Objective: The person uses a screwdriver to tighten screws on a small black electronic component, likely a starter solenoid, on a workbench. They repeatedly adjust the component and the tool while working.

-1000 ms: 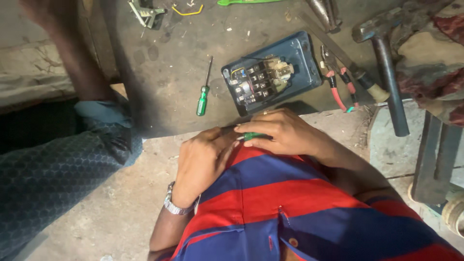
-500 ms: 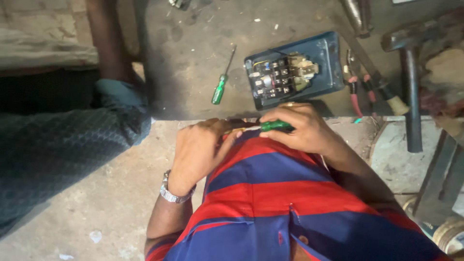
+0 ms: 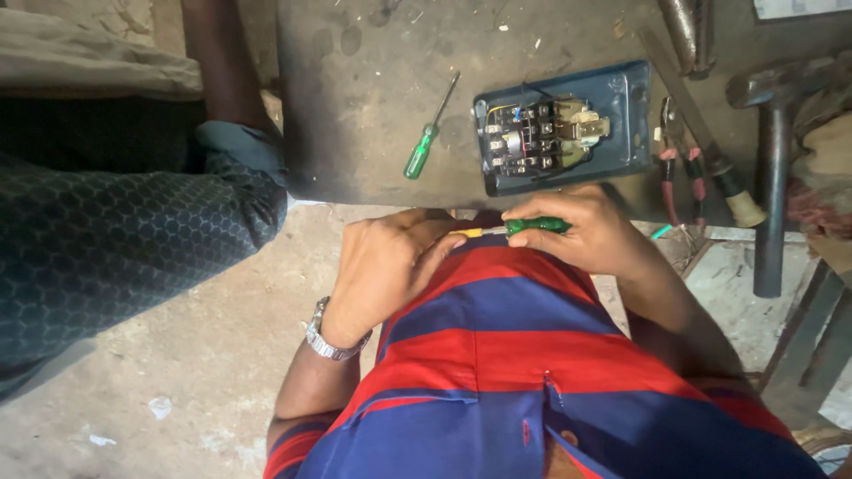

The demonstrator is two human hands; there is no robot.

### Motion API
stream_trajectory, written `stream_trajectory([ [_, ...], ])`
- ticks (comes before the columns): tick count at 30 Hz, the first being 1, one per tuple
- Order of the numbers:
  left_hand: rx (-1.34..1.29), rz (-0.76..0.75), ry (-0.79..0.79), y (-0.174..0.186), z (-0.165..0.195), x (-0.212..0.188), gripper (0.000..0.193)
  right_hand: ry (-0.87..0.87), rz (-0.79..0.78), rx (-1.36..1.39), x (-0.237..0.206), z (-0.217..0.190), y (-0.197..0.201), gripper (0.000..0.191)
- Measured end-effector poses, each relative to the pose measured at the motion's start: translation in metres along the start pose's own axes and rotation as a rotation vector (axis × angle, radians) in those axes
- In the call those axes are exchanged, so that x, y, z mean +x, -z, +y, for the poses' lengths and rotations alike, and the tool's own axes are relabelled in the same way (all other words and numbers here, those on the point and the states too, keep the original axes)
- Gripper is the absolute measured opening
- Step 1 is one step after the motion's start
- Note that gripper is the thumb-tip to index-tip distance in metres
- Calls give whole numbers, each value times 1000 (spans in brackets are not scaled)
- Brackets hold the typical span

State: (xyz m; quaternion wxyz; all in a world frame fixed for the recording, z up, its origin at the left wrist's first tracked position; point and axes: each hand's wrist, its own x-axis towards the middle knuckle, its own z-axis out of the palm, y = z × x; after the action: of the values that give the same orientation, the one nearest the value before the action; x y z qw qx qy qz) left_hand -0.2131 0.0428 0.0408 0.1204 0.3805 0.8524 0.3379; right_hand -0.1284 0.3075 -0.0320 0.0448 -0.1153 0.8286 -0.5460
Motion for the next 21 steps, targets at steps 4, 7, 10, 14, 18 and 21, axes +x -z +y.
stream_trajectory([
  [4,79,-31,-34,-5,3,1,21,-131,-45,140,1,6,-5,14],
  [7,107,-44,-49,-10,5,1,21,-384,-85,242,0,8,-12,20],
  [10,97,-18,-68,-13,4,-1,22,-416,-100,311,-3,9,-14,19],
  [14,108,-55,-51,-16,1,-2,22,-162,-66,381,-5,9,-14,14],
  [18,68,-68,-56,-17,-2,1,21,-171,-40,236,-3,8,-11,20],
  [21,28,-88,-55,-18,-1,2,22,-140,-11,118,-4,9,-9,22],
])
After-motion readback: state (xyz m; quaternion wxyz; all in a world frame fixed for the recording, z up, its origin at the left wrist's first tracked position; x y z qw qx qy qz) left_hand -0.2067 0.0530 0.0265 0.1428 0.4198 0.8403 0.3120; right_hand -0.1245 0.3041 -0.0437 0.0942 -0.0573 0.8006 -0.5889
